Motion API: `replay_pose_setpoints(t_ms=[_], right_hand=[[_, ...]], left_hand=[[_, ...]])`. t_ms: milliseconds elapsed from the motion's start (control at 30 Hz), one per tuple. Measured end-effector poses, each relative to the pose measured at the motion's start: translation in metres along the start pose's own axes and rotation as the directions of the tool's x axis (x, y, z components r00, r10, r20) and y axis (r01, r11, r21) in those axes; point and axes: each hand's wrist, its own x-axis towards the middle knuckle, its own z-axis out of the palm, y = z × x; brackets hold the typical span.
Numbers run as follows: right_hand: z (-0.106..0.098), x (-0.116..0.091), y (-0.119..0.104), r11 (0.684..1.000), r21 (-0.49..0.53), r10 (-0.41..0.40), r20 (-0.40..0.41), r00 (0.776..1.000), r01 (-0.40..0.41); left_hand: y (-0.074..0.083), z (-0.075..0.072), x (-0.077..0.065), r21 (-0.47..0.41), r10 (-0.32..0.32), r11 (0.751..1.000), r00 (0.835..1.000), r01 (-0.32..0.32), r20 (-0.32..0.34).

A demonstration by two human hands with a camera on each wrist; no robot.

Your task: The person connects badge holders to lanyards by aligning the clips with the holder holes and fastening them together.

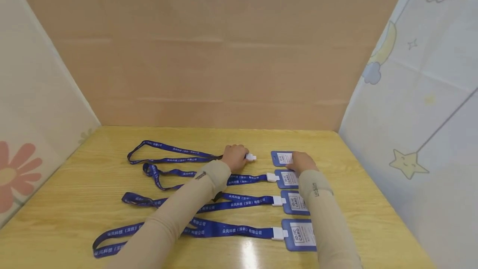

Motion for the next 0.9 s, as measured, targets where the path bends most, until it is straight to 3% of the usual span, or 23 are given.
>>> replay_pose_setpoints(t_ms=[333, 900], right_hand=[[-0.005, 0.001, -0.001, 1.000, -0.011, 0.005, -0.004, 1.000, -0.005], [-0.003, -0.002, -0.005, 1.000, -0.010, 0.023, -0.003, 1.000, -0.023]], left_hand=[[0.005, -0.005, 0.004, -0.003, -0.007, 1.000, 1.000, 0.007, -0.003], [0.015, 0.002, 0.011, 0.018, 0.019, 1.000, 1.000, -0.018, -0.007]])
